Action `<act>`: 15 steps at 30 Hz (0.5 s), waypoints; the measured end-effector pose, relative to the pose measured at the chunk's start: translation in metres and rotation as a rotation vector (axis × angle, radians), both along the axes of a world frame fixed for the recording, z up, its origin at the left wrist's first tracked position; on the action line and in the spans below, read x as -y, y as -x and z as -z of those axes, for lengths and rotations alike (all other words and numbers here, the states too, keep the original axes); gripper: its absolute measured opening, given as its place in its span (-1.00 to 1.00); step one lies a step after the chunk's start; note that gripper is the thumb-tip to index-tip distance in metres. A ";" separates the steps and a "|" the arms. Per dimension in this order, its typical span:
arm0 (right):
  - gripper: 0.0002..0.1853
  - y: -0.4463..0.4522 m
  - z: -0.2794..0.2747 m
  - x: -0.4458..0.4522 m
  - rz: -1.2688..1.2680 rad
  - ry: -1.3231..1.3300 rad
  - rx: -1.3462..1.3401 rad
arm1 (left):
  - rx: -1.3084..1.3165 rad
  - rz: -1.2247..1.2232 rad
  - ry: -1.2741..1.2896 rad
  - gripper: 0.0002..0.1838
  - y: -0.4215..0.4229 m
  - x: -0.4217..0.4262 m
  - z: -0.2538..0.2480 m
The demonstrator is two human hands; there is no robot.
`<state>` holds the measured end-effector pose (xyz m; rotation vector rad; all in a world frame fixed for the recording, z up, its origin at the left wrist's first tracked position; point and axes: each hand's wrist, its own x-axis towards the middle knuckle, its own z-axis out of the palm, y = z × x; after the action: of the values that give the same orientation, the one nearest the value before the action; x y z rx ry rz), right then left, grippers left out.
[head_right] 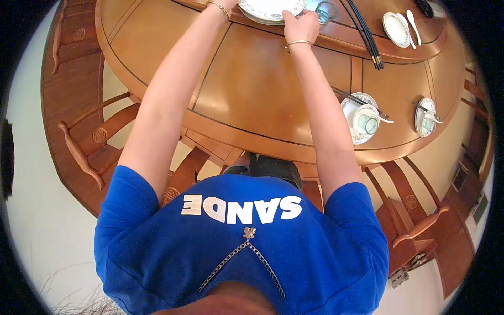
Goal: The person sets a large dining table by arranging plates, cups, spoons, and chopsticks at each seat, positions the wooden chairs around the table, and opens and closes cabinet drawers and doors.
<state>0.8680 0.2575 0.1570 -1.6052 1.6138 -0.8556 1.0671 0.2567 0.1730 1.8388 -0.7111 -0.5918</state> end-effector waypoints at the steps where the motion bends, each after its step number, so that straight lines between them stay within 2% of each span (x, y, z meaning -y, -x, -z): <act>1: -0.36 0.000 -0.001 0.000 0.005 0.000 0.010 | -0.062 0.030 -0.011 -0.72 0.002 -0.003 -0.002; 3: -0.34 0.001 -0.006 -0.004 0.006 -0.001 0.020 | -0.124 0.055 -0.025 -0.66 0.005 -0.009 -0.002; 5: -0.40 0.002 -0.016 -0.009 -0.028 -0.082 0.281 | -0.189 0.043 0.044 -0.63 0.003 -0.016 0.001; 8: -0.50 -0.002 -0.028 -0.022 -0.004 -0.021 0.447 | -0.226 0.038 0.053 -0.64 0.005 -0.043 -0.013; 9: -0.56 -0.002 -0.038 -0.030 -0.016 -0.059 0.497 | -0.313 0.063 0.026 -0.49 0.002 -0.053 -0.012; 10: -0.56 0.001 -0.042 -0.045 -0.019 -0.056 0.502 | -0.417 0.040 0.086 -0.51 0.001 -0.075 -0.010; 12: -0.61 0.011 -0.043 -0.078 0.004 0.094 0.708 | -0.542 -0.024 0.181 -0.53 0.007 -0.116 -0.030; 14: -0.66 0.030 -0.029 -0.106 -0.012 0.143 0.580 | -0.627 -0.085 0.191 -0.49 0.012 -0.156 -0.038; 15: -0.66 0.038 -0.023 -0.118 -0.015 0.148 0.583 | -0.627 -0.049 0.208 -0.50 0.004 -0.176 -0.020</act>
<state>0.8298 0.3756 0.1796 -1.2915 1.1428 -1.3133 1.0629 0.4324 0.1929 1.3621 -0.2890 -0.9629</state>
